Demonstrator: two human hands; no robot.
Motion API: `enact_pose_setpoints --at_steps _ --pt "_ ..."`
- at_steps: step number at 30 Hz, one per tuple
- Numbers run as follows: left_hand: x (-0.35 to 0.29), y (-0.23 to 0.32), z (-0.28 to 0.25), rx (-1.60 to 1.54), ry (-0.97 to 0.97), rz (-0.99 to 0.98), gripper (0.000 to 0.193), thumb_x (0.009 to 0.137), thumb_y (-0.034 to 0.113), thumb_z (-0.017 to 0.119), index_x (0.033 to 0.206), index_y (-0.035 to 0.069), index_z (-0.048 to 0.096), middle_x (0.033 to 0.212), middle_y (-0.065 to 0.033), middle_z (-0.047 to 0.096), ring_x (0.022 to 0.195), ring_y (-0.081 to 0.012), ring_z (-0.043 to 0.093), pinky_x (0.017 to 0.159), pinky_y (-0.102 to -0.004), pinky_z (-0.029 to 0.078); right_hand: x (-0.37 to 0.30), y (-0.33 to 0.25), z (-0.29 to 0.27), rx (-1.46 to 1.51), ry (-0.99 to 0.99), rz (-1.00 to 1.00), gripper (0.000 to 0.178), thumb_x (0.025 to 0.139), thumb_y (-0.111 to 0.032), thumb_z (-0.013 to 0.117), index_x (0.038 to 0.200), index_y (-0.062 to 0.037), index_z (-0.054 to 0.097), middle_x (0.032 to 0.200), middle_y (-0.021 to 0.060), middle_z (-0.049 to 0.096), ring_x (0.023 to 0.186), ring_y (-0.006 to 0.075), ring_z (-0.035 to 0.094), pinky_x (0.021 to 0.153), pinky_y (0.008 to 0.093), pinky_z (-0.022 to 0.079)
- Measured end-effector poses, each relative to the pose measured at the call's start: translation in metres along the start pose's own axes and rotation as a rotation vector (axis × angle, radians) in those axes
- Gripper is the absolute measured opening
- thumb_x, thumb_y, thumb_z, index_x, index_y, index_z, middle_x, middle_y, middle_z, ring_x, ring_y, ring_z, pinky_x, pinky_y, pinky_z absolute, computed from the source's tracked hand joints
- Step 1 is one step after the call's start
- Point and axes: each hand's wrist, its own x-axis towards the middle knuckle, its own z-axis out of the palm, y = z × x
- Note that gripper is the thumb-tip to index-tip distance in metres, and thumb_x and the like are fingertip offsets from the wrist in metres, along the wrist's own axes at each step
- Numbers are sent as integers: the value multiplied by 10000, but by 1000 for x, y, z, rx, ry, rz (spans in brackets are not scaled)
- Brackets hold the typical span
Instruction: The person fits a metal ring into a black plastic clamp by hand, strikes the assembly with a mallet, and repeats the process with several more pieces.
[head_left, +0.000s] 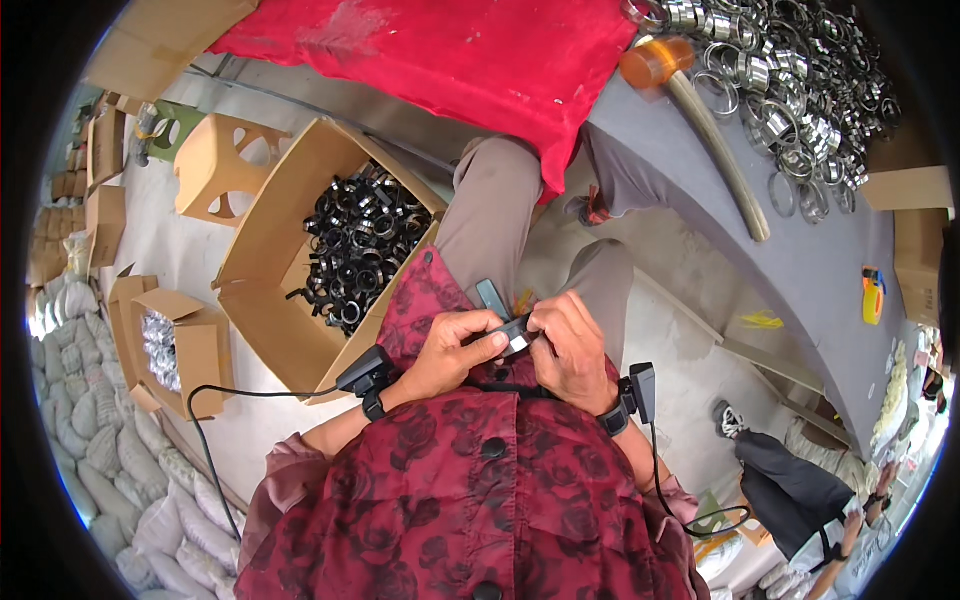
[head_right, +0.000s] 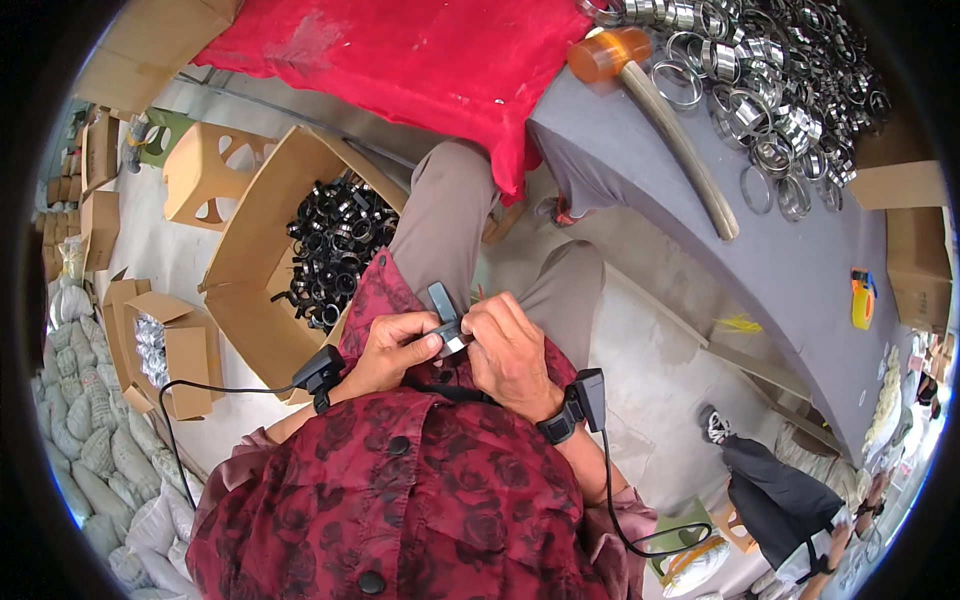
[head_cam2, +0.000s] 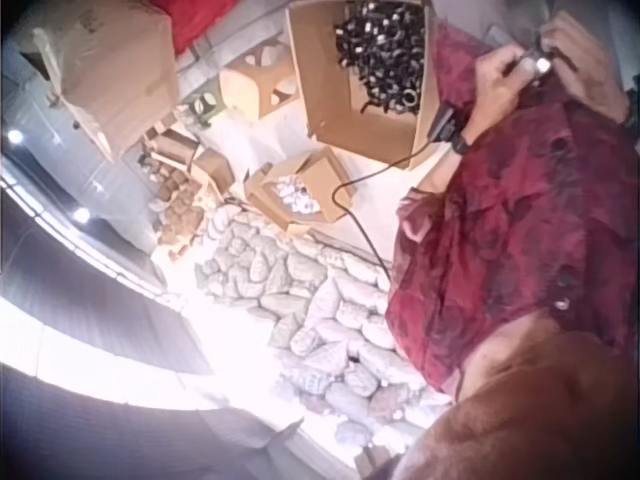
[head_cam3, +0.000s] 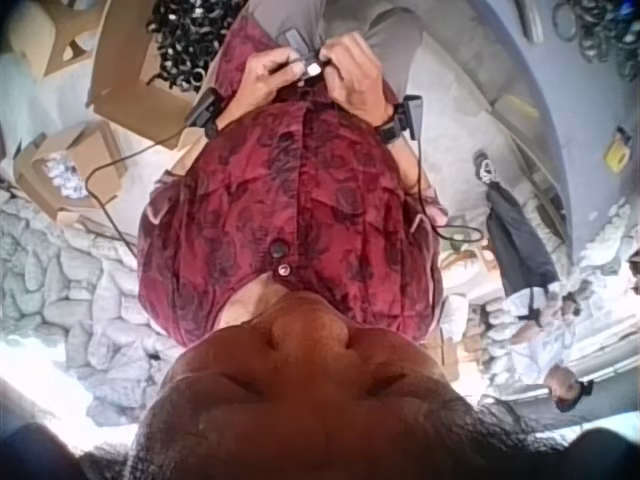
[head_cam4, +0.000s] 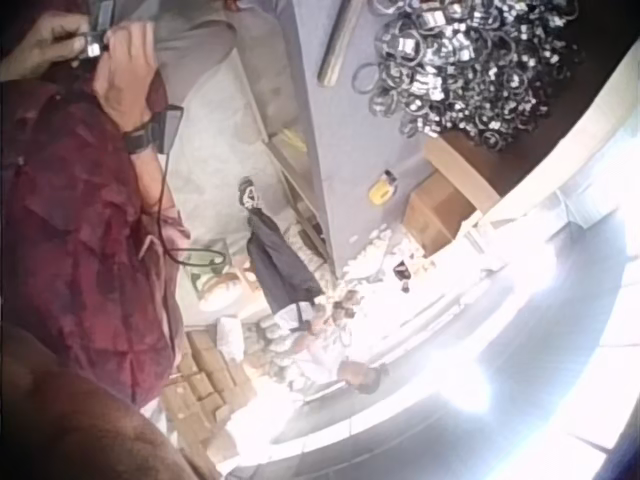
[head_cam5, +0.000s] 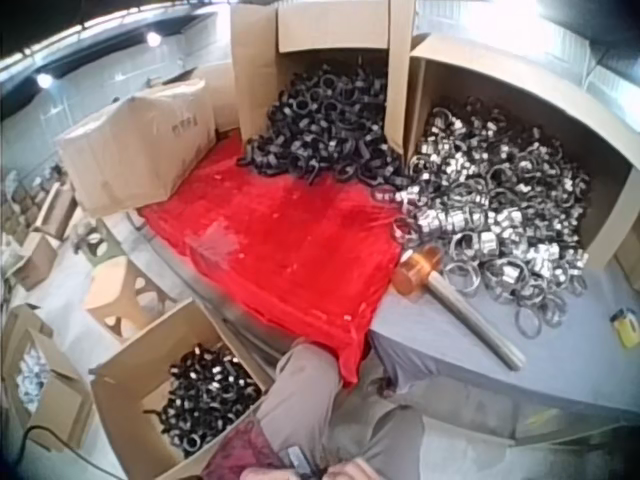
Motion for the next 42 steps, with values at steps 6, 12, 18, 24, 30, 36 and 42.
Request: enact_pose_setpoints --at_steps 6,12,18,24,30,36,42 --pt "-10 1 7 -126 93 -151 245 1015 160 637 854 -19 682 797 -24 629 732 -104 598 686 -263 475 -7 -4 0 20 -40 -22 270 653 94 669 890 4 577 863 133 557 792 325 576 662 405 490" --pt "-13 0 10 -103 132 -187 240 1007 136 638 831 -23 679 775 -35 642 728 -112 613 692 -274 487 -13 -5 0 55 -76 -2 275 642 80 692 878 5 574 829 138 526 765 324 560 655 401 481" --pt "-10 -3 7 -81 177 -195 186 984 100 653 836 -7 688 799 -17 659 740 -97 609 721 -279 491 -17 0 1 37 -71 -62 280 639 67 705 875 -5 573 823 129 518 752 317 560 637 404 479" --pt "1 4 10 -231 243 -194 208 1012 135 629 895 -12 718 816 -22 679 757 -74 587 754 -253 482 -14 -2 0 -54 -34 -17 267 643 59 699 867 -12 573 814 119 532 734 308 574 609 400 487" --pt "28 16 -1 -437 352 -129 260 1056 220 581 1018 -17 682 867 -43 665 774 -111 600 766 -266 487 -8 5 -6 -136 169 73 222 688 75 665 873 -22 592 813 101 569 674 280 589 592 367 496" --pt "59 14 -24 -746 158 -221 230 1031 239 632 1073 17 672 997 -38 678 841 -114 624 844 -285 543 39 14 -36 131 90 560 106 803 35 669 842 23 572 774 141 590 624 277 588 583 358 466" --pt "64 25 -22 -712 127 -250 181 1005 223 665 1031 44 665 946 -50 671 861 -136 622 849 -334 547 72 20 -19 -120 -153 273 129 806 -23 680 860 36 579 809 220 604 753 422 618 669 479 475"
